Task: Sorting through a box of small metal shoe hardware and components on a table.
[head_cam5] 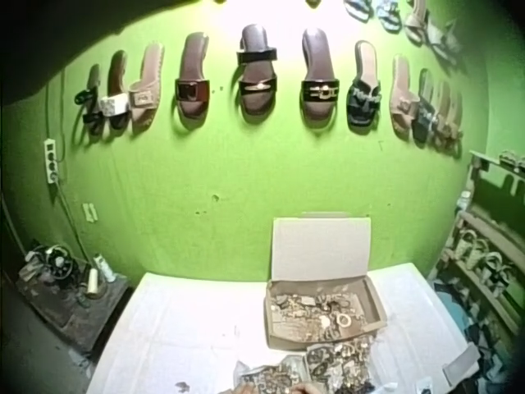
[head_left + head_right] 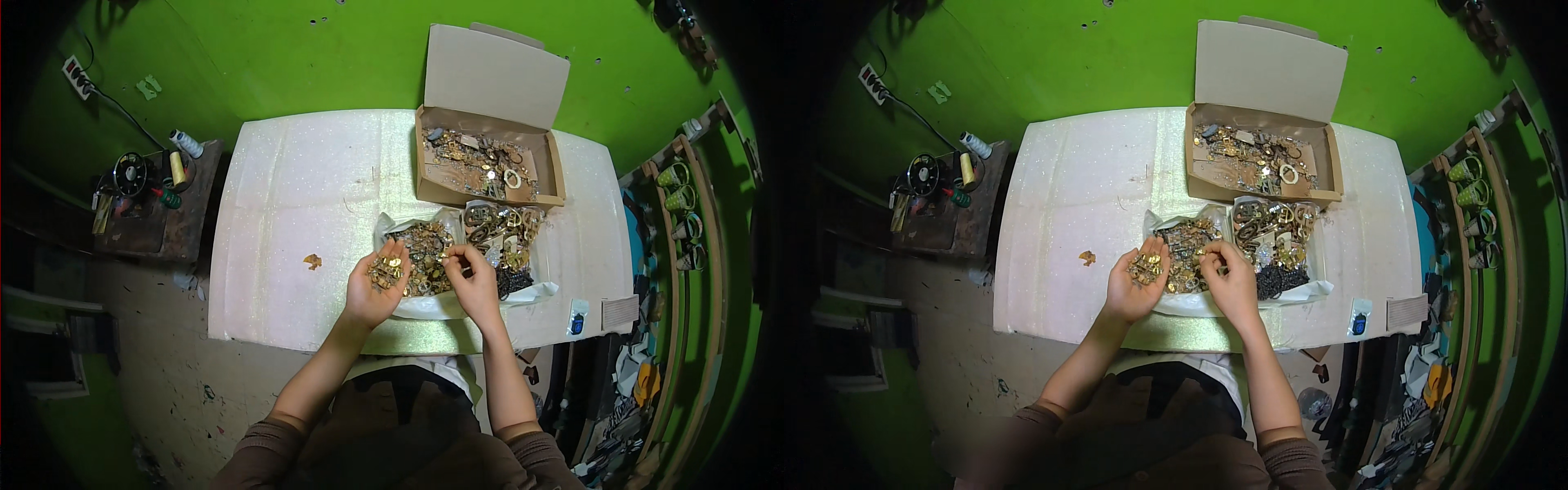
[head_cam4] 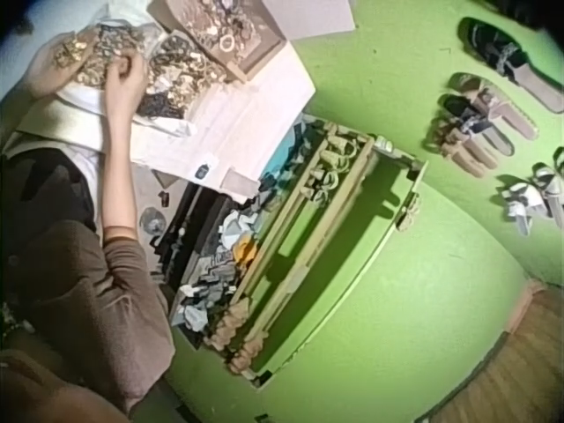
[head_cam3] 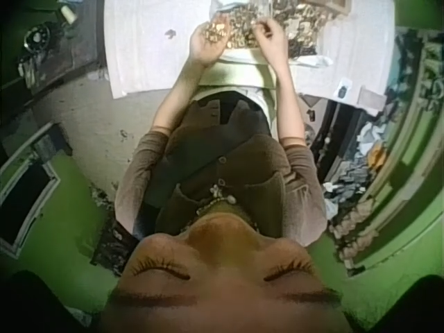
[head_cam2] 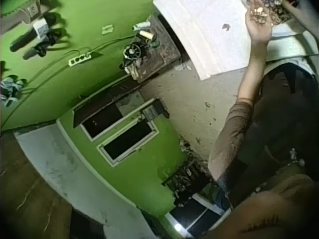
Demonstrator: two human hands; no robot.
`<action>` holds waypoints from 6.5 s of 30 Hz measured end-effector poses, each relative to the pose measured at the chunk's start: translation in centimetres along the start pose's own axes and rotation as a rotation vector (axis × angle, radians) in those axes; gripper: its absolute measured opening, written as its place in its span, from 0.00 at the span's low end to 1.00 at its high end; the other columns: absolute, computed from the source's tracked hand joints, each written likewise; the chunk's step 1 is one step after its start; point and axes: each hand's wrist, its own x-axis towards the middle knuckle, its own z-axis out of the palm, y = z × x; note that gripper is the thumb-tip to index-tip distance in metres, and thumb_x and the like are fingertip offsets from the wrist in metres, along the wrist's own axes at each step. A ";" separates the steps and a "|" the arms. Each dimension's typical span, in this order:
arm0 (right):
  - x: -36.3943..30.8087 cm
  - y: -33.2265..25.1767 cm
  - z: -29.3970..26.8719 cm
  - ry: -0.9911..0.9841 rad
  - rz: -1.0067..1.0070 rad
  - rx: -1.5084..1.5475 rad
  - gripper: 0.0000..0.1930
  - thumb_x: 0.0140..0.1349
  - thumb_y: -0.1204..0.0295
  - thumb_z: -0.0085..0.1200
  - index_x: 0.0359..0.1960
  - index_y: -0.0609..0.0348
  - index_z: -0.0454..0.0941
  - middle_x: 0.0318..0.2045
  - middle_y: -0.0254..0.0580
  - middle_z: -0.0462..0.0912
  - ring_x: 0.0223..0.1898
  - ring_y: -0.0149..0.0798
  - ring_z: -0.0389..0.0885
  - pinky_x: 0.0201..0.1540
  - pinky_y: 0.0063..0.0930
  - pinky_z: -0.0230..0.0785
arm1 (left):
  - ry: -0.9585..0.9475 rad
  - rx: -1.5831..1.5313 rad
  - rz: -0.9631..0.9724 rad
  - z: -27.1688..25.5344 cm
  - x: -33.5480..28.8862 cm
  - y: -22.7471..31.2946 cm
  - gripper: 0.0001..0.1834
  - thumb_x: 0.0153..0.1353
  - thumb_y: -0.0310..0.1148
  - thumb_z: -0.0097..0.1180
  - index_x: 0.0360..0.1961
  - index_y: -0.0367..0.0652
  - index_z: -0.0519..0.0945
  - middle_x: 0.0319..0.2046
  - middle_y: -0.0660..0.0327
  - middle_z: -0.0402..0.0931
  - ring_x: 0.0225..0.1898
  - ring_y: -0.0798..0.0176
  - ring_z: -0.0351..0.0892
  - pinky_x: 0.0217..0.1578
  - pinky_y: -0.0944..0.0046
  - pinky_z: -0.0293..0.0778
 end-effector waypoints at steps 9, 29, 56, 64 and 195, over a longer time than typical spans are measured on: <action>-0.1 -0.1 0.2 0.022 0.015 0.011 0.07 0.52 0.73 0.50 0.32 0.63 0.73 0.22 0.37 0.73 0.22 0.26 0.68 0.25 0.18 0.62 | -0.020 -0.028 -0.006 0.2 -0.3 -0.5 0.17 0.61 0.32 0.34 0.49 0.36 0.65 0.47 0.55 0.67 0.51 0.59 0.65 0.53 0.62 0.62; -1.0 0.1 0.2 -0.043 0.007 0.037 0.09 0.54 0.72 0.50 0.36 0.61 0.74 0.27 0.39 0.75 0.23 0.29 0.71 0.26 0.20 0.63 | -0.044 -0.006 -0.004 -0.4 -0.3 -1.8 0.17 0.61 0.31 0.34 0.49 0.37 0.65 0.47 0.55 0.67 0.53 0.59 0.63 0.55 0.61 0.60; -1.5 -0.7 2.2 -0.188 -0.402 -0.325 0.07 0.48 0.72 0.52 0.29 0.59 0.73 0.29 0.43 0.74 0.32 0.44 0.73 0.33 0.32 0.67 | -0.076 0.171 -0.085 -1.5 0.3 -2.9 0.19 0.62 0.34 0.29 0.51 0.38 0.64 0.48 0.56 0.67 0.50 0.62 0.66 0.53 0.62 0.61; 0.1 -1.3 -0.3 -0.029 -0.087 -0.072 0.07 0.50 0.74 0.51 0.30 0.62 0.72 0.29 0.45 0.74 0.31 0.42 0.74 0.34 0.29 0.66 | -0.028 -0.018 -0.038 -1.4 0.0 -2.0 0.17 0.61 0.32 0.33 0.47 0.36 0.67 0.47 0.53 0.66 0.50 0.58 0.65 0.54 0.60 0.60; 0.9 1.1 2.6 -0.157 -0.130 -0.070 0.07 0.50 0.78 0.48 0.31 0.65 0.72 0.25 0.43 0.74 0.24 0.38 0.73 0.32 0.26 0.67 | -0.144 0.224 -0.114 -1.4 0.9 -1.2 0.22 0.62 0.33 0.29 0.56 0.38 0.60 0.55 0.56 0.60 0.55 0.64 0.60 0.54 0.66 0.57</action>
